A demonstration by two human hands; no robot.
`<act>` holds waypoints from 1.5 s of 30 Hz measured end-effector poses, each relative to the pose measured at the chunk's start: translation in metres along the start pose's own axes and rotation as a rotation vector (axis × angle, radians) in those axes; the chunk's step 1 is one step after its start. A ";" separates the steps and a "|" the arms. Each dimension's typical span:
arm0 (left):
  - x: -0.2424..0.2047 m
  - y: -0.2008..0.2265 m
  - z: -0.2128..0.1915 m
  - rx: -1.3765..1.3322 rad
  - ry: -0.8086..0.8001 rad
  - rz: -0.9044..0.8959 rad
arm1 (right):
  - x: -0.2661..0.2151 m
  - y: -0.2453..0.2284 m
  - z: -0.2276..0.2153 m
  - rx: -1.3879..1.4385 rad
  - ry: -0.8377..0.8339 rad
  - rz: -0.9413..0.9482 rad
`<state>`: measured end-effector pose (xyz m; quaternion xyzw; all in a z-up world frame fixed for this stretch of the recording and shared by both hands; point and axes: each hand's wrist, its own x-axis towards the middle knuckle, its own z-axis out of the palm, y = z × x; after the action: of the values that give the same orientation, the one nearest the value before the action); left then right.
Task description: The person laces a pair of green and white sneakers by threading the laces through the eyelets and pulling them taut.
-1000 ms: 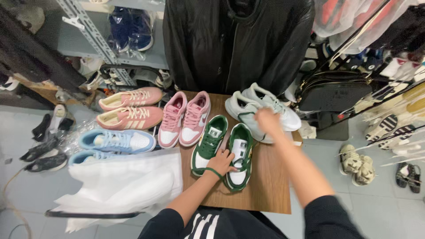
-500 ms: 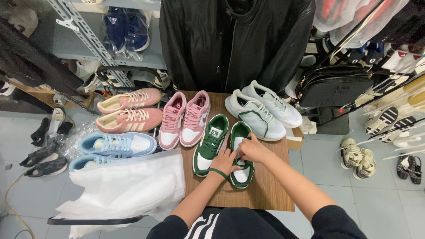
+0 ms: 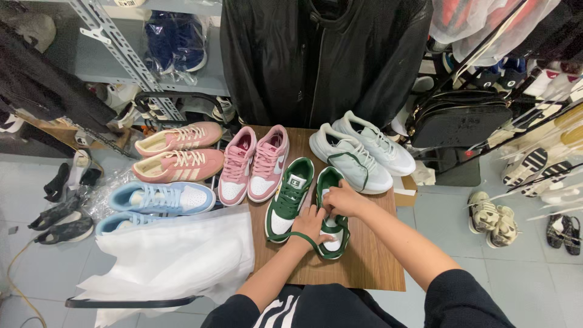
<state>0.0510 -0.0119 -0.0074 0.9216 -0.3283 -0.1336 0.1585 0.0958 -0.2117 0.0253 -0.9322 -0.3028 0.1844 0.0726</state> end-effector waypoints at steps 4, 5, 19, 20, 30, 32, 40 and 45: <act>0.005 0.004 -0.004 0.111 0.052 -0.006 | 0.005 -0.004 -0.021 -0.158 0.060 -0.032; 0.005 0.006 -0.003 0.127 0.037 -0.012 | 0.004 -0.001 -0.031 -0.166 0.035 -0.005; -0.006 0.029 0.019 0.137 0.176 -0.027 | -0.057 0.055 -0.176 -0.167 0.419 0.328; -0.013 0.034 0.022 0.103 0.255 0.024 | -0.058 0.052 -0.171 -0.130 0.457 0.321; -0.084 0.011 0.015 -1.175 -0.159 0.310 | -0.052 0.024 -0.171 0.238 0.818 0.139; -0.109 -0.026 -0.016 -1.004 -0.546 0.084 | -0.050 0.013 -0.176 0.299 0.832 0.075; -0.022 0.001 -0.177 -0.540 0.638 0.107 | -0.029 -0.024 -0.188 0.408 0.813 -0.220; 0.036 0.020 -0.179 -0.708 0.503 -0.138 | -0.009 0.011 -0.143 0.636 0.746 -0.108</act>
<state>0.1295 -0.0133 0.1588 0.8341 -0.1512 -0.0195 0.5301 0.1503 -0.2290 0.1575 -0.8493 -0.2325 -0.0828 0.4667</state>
